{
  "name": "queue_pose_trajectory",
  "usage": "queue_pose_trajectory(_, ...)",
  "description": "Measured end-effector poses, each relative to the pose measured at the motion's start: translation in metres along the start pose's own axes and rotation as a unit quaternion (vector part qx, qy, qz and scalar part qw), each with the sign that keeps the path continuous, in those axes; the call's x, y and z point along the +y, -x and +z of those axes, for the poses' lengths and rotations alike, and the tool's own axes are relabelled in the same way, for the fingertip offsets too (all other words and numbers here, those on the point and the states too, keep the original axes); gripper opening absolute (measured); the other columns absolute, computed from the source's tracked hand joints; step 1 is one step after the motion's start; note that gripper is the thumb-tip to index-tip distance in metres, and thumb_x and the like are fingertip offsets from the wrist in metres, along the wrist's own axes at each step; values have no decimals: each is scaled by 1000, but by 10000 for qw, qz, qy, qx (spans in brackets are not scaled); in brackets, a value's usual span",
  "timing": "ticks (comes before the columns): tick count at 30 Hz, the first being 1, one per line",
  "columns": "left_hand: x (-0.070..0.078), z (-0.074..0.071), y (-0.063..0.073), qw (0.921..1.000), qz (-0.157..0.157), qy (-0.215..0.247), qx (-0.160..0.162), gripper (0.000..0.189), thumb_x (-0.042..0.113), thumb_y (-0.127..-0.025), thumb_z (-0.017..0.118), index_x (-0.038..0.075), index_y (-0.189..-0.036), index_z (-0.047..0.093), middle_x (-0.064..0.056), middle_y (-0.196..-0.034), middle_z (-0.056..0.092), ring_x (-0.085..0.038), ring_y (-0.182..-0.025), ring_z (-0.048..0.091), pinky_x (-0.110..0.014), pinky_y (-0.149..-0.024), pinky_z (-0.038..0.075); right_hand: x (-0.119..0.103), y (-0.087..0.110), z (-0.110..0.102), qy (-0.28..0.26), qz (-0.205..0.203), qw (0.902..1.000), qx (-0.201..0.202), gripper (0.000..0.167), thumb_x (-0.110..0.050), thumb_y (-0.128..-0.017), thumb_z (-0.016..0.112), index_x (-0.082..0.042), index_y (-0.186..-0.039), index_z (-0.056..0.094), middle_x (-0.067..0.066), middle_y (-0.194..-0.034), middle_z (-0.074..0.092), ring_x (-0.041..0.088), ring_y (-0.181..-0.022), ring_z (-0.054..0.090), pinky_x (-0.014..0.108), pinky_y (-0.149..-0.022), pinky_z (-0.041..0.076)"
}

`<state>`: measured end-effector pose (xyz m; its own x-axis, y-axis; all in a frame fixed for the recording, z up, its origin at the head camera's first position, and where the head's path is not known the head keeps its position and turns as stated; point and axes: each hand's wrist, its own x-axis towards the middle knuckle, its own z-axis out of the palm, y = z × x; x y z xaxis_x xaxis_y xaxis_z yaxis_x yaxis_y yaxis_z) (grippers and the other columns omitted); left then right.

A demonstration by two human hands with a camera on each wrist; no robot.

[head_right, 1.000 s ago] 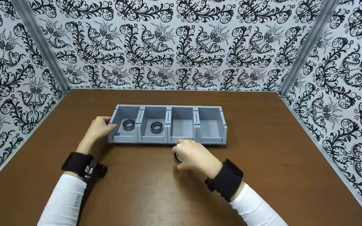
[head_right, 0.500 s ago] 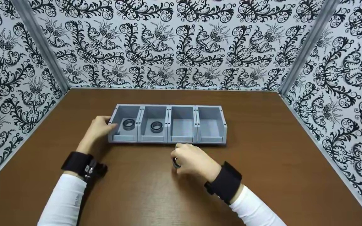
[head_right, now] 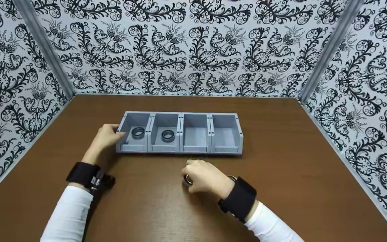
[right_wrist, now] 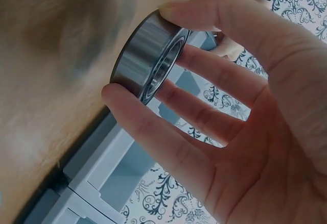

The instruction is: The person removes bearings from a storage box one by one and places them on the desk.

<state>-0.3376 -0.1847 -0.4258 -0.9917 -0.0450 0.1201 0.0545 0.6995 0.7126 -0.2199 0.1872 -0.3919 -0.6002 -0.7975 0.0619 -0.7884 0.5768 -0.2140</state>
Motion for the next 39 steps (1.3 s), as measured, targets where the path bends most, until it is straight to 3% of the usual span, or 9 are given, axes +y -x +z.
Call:
queue_pose_trajectory(10,-1,1,-1,9998,62,-119,143,47,12,-91,65,-10,-133,66,-30,-130,67,-46,-114,65,-58,-97,50,-1,2,8,-5,-105,9999,-47,36,-2,-72,79,-10,-108,79,3,-98,65,14,-83,60,31,-70,50)
queue_pose_trajectory(24,0,1,-1,9999,-4,-104,85,48,12,-92,65,-11,-135,64,-30,-133,65,-47,-117,64,-58,-99,50,2,3,17,-14,-94,9999,-114,37,-4,-72,81,-8,-108,80,2,-95,63,12,-79,59,29,-68,50)
queue_pose_trajectory(39,-1,2,-1,9999,53,-47,127,39,12,-93,67,-8,-127,70,-27,-119,72,-40,-100,66,-56,-91,51,3,4,20,-50,-9,10000,-61,40,-2,-68,79,-9,-108,79,1,-95,62,11,-76,55,26,-65,46)
